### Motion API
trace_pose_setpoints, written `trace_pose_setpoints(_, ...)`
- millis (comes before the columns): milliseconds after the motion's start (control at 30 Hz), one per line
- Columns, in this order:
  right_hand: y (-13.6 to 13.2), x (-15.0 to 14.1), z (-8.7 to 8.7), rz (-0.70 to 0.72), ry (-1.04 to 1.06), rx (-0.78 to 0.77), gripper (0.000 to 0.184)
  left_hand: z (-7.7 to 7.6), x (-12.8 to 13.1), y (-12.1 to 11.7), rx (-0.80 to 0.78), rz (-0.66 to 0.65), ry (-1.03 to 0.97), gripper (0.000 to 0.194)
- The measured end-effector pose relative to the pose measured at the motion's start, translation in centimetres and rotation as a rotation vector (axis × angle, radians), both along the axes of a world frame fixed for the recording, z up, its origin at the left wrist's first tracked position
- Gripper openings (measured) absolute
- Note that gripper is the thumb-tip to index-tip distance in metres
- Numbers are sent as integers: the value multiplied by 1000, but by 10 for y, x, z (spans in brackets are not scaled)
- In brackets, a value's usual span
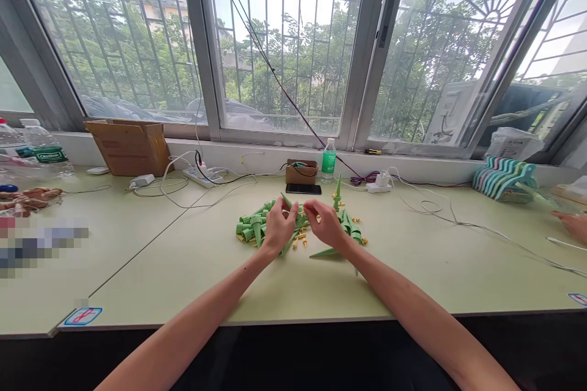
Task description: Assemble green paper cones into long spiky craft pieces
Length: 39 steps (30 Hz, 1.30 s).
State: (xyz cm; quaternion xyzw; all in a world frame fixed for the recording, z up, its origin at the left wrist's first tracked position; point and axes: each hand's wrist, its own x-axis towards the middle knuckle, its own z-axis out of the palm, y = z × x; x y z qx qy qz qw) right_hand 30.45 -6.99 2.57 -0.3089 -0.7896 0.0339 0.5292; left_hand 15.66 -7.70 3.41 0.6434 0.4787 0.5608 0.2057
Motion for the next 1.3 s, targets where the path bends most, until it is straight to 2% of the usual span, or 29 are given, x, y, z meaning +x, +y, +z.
trace_pose_setpoints(133, 2, 1, -2, 23, -12, 5, 15, 1, 0, -1, -3, -14, 16, 29)
trace_pose_setpoints(400, 5, 3, -5, 45, -54, -34, 19, -4, 1, 2, 11, -126, 71, 27)
trace_pose_setpoints(667, 7, 4, -6, 53, -60, -82, 21, -5, 3, 1, 49, -95, 179, 28)
trace_pose_setpoints(1033, 8, 4, -6, 30, -92, -112, 28, -5, 4, -2, 60, -61, 213, 30)
trace_pose_setpoints(1300, 7, 5, -5, 34, -88, -122, 25, -4, 4, -3, 63, -72, 221, 29)
